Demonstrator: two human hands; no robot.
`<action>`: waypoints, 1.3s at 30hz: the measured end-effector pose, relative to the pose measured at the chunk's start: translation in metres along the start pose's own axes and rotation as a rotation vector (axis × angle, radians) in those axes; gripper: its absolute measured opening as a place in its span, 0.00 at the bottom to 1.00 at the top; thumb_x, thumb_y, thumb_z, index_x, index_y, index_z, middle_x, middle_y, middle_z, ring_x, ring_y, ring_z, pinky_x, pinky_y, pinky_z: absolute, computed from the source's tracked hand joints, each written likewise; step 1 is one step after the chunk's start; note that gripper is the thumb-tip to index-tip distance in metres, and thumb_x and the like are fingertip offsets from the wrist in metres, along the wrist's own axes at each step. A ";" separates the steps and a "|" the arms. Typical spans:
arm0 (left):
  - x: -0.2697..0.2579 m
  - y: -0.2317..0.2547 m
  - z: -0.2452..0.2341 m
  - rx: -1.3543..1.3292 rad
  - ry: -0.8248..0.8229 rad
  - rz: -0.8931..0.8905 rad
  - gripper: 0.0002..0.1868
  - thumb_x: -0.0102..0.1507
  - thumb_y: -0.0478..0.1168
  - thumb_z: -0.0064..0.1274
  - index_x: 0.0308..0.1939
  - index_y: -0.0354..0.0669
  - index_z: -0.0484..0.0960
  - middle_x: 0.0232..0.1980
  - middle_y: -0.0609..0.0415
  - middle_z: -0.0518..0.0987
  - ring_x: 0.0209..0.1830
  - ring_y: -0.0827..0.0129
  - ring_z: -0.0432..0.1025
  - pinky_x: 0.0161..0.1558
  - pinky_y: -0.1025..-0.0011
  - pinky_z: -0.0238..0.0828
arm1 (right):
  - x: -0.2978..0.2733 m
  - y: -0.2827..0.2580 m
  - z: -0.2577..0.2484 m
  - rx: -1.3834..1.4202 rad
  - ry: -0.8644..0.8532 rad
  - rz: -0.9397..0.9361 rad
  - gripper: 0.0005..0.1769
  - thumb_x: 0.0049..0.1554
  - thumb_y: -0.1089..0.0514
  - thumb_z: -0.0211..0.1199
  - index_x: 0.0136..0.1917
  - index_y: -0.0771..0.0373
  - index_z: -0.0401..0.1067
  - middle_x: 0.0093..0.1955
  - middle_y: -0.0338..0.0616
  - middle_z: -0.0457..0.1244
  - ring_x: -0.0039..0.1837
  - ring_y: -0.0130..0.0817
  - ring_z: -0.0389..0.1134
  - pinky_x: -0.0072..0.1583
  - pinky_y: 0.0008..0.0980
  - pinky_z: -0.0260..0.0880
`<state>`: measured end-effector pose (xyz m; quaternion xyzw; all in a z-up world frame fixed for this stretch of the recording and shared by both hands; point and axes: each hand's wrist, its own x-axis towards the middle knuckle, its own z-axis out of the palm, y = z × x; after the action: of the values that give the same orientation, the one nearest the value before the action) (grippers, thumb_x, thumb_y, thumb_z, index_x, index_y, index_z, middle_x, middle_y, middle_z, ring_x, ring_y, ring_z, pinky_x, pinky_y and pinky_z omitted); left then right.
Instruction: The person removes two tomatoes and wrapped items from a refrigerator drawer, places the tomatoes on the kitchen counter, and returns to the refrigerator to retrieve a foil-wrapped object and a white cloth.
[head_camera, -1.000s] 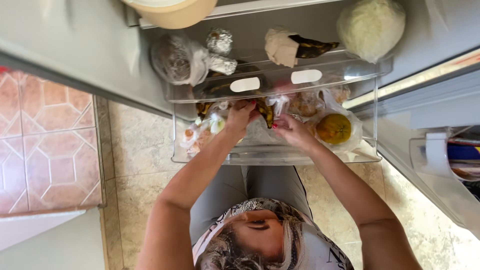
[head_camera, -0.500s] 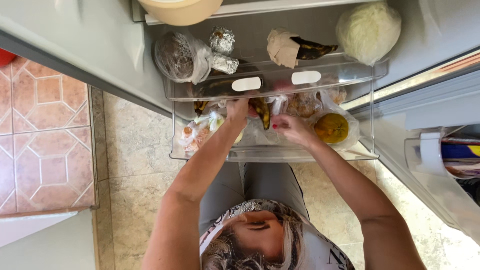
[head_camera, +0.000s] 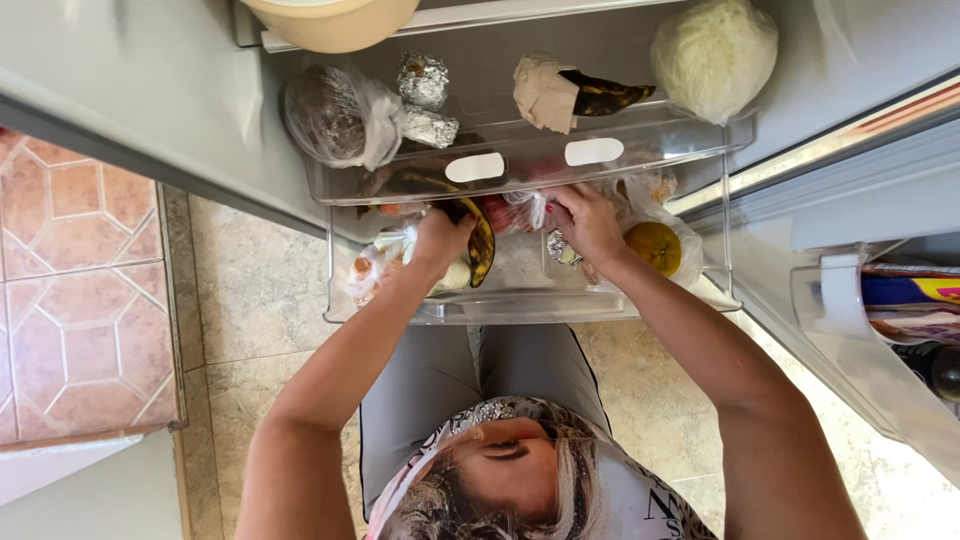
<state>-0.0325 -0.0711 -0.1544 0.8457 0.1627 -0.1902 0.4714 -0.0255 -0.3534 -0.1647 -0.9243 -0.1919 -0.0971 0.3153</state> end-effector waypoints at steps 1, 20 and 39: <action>0.001 -0.005 0.002 0.179 -0.022 0.049 0.33 0.60 0.64 0.59 0.45 0.32 0.84 0.45 0.35 0.83 0.54 0.40 0.77 0.51 0.40 0.74 | -0.001 0.001 -0.002 0.059 0.012 0.003 0.19 0.58 0.61 0.66 0.61 0.44 0.77 0.60 0.39 0.68 0.63 0.46 0.71 0.61 0.41 0.72; 0.029 0.017 0.118 0.421 0.413 0.978 0.15 0.60 0.40 0.56 0.52 0.51 0.81 0.39 0.52 0.80 0.37 0.53 0.79 0.37 0.61 0.80 | 0.006 -0.052 -0.030 0.069 0.157 -0.088 0.08 0.58 0.68 0.66 0.49 0.56 0.76 0.43 0.47 0.67 0.50 0.52 0.72 0.49 0.44 0.74; 0.042 0.022 0.115 0.373 0.244 0.889 0.13 0.55 0.42 0.61 0.42 0.50 0.80 0.29 0.47 0.80 0.32 0.45 0.79 0.34 0.52 0.78 | 0.003 -0.028 -0.010 -0.655 -0.020 -0.213 0.06 0.53 0.56 0.58 0.47 0.50 0.68 0.39 0.34 0.62 0.35 0.35 0.71 0.36 0.36 0.72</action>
<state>-0.0051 -0.1774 -0.2138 0.9192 -0.1965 0.1035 0.3251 -0.0354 -0.3379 -0.1407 -0.9521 -0.2490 -0.1769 -0.0122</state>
